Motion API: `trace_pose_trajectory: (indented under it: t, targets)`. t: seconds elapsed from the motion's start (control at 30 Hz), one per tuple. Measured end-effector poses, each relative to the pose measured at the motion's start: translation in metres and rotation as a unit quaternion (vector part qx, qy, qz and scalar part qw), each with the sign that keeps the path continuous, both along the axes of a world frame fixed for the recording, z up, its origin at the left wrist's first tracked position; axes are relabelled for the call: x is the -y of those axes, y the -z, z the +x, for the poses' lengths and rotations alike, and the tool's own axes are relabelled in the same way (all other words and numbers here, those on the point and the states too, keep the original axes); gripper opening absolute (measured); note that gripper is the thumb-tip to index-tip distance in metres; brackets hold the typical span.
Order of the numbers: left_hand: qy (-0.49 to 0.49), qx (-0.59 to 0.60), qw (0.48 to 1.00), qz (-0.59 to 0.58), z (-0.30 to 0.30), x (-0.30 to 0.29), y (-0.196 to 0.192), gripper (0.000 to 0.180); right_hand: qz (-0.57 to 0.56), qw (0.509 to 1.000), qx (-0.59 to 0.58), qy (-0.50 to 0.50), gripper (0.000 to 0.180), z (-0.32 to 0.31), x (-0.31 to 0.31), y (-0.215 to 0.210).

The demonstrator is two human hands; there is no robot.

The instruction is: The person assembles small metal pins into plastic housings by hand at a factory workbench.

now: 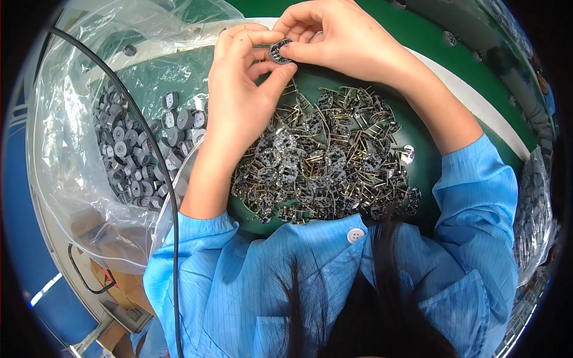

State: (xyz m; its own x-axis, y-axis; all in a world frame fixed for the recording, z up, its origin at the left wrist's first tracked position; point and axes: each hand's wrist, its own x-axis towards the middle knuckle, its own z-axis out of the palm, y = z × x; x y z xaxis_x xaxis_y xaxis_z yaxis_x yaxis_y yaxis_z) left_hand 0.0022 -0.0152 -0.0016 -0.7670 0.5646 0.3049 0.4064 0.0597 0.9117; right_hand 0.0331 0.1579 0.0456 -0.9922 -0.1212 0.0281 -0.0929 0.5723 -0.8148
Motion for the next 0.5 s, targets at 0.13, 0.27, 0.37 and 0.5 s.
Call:
trace_pose_trajectory:
  t: [0.13, 0.27, 0.37, 0.5]
  targets:
    - [-0.049, -0.100, 0.994, -0.018, 0.009, -0.005, -0.005, 0.045, 0.067, 0.978, -0.186, 0.061, 0.018, -0.012, -0.019, 0.019]
    - [-0.051, -0.205, 0.961, -0.177, 0.002, 0.016, -0.022, 0.036, 0.192, 0.932, -0.220, 0.214, 0.018, -0.036, -0.077, 0.044]
    - [-0.100, -0.277, 0.912, -0.284, -0.003, 0.049, -0.033, 0.037, 0.199, 0.929, -0.151, 0.273, 0.024, -0.037, -0.097, 0.051]
    - [-0.033, -0.193, 0.919, -0.343, -0.004, 0.104, -0.048, 0.046, 0.227, 0.917, -0.145, 0.293, 0.027, -0.040, -0.116, 0.061]
